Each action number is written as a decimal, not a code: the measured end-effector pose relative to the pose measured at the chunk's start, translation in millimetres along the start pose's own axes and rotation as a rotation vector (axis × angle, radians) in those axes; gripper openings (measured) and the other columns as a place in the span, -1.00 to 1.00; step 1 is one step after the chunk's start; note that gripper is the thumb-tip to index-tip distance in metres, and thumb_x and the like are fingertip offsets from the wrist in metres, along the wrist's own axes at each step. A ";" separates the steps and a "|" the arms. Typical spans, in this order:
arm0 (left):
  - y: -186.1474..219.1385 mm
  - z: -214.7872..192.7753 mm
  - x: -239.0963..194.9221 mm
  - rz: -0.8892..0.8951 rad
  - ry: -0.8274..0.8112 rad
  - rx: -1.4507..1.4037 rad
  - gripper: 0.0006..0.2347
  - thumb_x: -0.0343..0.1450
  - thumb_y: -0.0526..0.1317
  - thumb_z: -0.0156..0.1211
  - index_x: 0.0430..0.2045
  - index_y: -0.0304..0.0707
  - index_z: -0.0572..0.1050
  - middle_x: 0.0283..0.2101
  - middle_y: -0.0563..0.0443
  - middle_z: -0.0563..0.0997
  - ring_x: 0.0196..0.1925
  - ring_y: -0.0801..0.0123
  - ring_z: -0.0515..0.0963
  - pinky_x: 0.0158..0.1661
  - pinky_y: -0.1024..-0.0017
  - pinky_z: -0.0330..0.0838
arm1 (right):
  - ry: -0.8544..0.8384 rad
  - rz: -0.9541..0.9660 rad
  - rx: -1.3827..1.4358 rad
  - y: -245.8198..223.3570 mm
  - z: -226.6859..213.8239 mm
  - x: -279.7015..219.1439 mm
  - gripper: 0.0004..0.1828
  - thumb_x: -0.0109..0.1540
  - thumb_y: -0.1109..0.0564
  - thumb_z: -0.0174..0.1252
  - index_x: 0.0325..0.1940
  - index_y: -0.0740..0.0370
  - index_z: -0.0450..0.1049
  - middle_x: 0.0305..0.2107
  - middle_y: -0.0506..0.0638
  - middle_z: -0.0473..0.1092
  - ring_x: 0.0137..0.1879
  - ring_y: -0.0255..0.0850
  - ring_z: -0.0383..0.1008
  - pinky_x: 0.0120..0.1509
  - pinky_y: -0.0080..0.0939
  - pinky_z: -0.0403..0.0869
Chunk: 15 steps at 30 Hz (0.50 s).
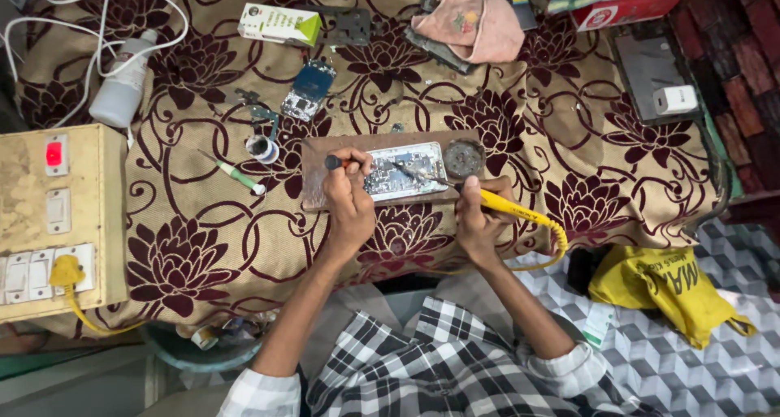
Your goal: The person sits on the floor and uses a soldering iron and tweezers to work on a small circuit board. They repeatedly apply heat and solder to specific points on the board while holding it steady.
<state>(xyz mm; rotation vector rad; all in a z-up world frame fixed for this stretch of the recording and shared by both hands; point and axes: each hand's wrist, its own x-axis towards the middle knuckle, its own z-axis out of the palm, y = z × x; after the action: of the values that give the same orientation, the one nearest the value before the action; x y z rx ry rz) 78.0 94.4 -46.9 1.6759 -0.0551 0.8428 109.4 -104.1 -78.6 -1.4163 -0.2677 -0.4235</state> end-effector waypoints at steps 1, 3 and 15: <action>-1.6 0.6 -0.2 -0.002 0.003 -0.002 -0.85 0.46 -0.53 -0.24 -0.17 -0.44 0.29 -0.35 -0.11 0.45 -0.31 0.37 0.42 -0.24 0.40 0.36 | 0.009 -0.011 -0.022 1.3 -0.8 -0.3 -0.74 0.43 0.13 0.14 -0.22 0.23 0.21 -0.62 -0.13 0.27 -0.57 -0.45 0.22 -0.50 -0.43 0.23; -4.7 1.0 -1.9 -0.004 0.009 -0.005 -0.84 0.46 -0.52 -0.25 -0.17 -0.44 0.30 -0.34 -0.12 0.45 -0.30 0.36 0.42 -0.24 0.41 0.36 | 0.019 -0.020 -0.040 2.8 -2.6 -1.3 -0.74 0.43 0.12 0.14 -0.22 0.25 0.21 -0.61 -0.13 0.27 -0.57 -0.45 0.23 -0.50 -0.43 0.23; -16.1 3.3 -2.7 0.045 0.001 -0.014 -0.86 0.65 -0.33 -0.26 -0.20 -0.40 0.30 -0.39 -0.05 0.42 -0.34 0.39 0.42 -0.30 0.40 0.36 | -0.021 0.014 0.039 1.0 0.7 5.3 -0.74 0.42 0.11 0.11 -0.24 0.24 0.21 -0.66 -0.12 0.30 -0.63 -0.45 0.23 -0.58 -0.44 0.24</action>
<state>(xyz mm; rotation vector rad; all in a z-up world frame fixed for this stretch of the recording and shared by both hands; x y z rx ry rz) 85.1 95.3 -61.9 1.6667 -0.0982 0.8758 114.7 -104.0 -77.1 -1.3840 -0.2817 -0.3903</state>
